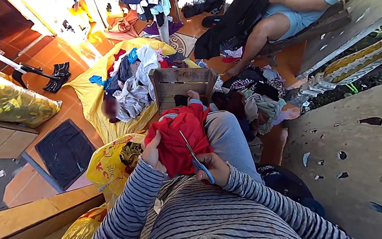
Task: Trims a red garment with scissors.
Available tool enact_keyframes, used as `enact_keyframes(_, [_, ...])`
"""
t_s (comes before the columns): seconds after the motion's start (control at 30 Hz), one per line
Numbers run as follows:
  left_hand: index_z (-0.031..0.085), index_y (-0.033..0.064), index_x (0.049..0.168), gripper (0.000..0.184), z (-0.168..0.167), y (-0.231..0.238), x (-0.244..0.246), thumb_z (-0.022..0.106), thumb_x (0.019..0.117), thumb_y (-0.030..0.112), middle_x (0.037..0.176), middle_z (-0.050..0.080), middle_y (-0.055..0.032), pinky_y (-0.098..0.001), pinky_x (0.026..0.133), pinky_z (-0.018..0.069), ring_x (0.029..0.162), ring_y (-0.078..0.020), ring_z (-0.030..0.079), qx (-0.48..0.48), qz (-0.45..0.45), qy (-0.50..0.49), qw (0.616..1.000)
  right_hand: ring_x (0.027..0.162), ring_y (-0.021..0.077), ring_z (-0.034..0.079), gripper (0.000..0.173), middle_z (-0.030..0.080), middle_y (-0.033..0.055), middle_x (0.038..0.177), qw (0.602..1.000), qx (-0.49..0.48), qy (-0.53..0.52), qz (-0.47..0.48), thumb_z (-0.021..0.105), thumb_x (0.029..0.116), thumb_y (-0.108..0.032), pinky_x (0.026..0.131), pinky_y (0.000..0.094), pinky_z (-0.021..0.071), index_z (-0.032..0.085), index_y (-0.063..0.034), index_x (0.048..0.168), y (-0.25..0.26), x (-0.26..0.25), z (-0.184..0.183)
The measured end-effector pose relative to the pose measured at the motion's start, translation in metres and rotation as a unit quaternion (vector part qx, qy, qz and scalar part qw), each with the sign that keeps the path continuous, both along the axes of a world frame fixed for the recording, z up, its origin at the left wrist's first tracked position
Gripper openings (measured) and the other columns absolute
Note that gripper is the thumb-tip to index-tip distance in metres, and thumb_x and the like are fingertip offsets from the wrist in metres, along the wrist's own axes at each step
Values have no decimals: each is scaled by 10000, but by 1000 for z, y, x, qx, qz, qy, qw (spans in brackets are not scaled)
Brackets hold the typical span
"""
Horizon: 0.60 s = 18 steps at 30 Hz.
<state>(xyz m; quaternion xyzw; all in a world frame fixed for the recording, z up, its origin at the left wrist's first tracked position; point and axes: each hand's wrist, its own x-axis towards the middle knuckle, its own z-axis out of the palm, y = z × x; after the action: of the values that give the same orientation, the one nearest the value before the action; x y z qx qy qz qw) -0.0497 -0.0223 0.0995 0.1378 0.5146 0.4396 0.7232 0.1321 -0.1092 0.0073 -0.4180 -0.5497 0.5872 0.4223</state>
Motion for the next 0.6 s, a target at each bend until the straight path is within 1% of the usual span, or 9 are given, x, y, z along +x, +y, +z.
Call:
enact_keyframes(0.1, [549, 61, 1151, 278, -8, -3, 6, 321, 1118, 217, 898, 679, -87, -326, 703, 594, 809, -161, 697, -96, 7, -31, 995, 519, -62, 474, 568, 525, -151, 586, 998, -47, -41, -28, 757, 746, -707, 497, 168, 391, 599, -162, 718, -1, -1, 1])
enact_keyframes(0.2, [548, 66, 1109, 309, -12, -10, 13, 295, 1120, 242, 873, 663, -86, -325, 683, 586, 789, -165, 689, -118, 29, -59, 991, 523, -44, 513, 506, 542, -146, 594, 990, -103, -67, -63, 789, 743, -632, 515, 181, 439, 597, -164, 741, -2, -2, 4])
enact_keyframes(0.23, [565, 86, 1098, 373, -14, -13, 15, 264, 1124, 306, 878, 680, -73, -333, 697, 592, 808, -160, 699, -103, 27, -73, 992, 526, -43, 513, 494, 540, -150, 597, 989, -110, -73, -71, 795, 742, -621, 519, 185, 440, 598, -168, 742, -2, -2, 3])
enact_keyframes(0.3, [579, 134, 1212, 537, -19, -15, 12, 183, 1110, 482, 1013, 712, -58, -369, 818, 596, 964, -159, 702, -40, -12, -111, 993, 523, -54, 502, 497, 533, -158, 592, 989, -103, -69, -80, 807, 731, -626, 514, 174, 430, 597, -175, 734, -2, -2, 2])
enact_keyframes(0.33, [574, 144, 1253, 563, -20, -14, 11, 171, 1104, 506, 1058, 714, -56, -373, 855, 593, 1010, -156, 697, -10, -35, -117, 992, 522, -60, 492, 505, 526, -161, 590, 990, -95, -67, -81, 809, 725, -634, 510, 169, 423, 600, -174, 734, -2, -2, 1])
enact_keyframes(0.43, [597, 103, 1214, 441, -17, -13, 8, 262, 1127, 376, 1017, 729, -76, -363, 846, 604, 974, -163, 717, 19, -72, -107, 991, 527, -77, 458, 554, 502, -162, 593, 994, -50, -76, -63, 796, 718, -675, 504, 153, 385, 604, -155, 735, -4, 0, -1])
enact_keyframes(0.5, [570, 80, 1209, 348, -12, -13, 10, 302, 1131, 286, 980, 719, -82, -354, 817, 610, 930, -164, 720, 39, -17, -79, 996, 517, -77, 442, 581, 487, -160, 585, 996, -35, -70, -35, 766, 732, -713, 492, 150, 365, 593, -157, 725, -3, 2, 0])
enact_keyframes(0.57, [521, 81, 1262, 334, -13, -11, 8, 264, 1136, 253, 1017, 704, -78, -352, 843, 606, 958, -157, 713, 97, 34, -76, 992, 527, -69, 465, 584, 525, -145, 600, 999, -26, -38, 3, 747, 762, -715, 490, 152, 378, 607, -148, 738, -2, 4, -2])
enact_keyframes(0.6, [527, 78, 1247, 351, -14, -10, 6, 246, 1137, 256, 1015, 713, -82, -358, 846, 612, 960, -162, 720, 122, 46, -83, 988, 535, -69, 473, 580, 539, -139, 610, 999, -20, -21, 23, 744, 776, -706, 493, 149, 378, 613, -142, 746, -1, 4, -3])
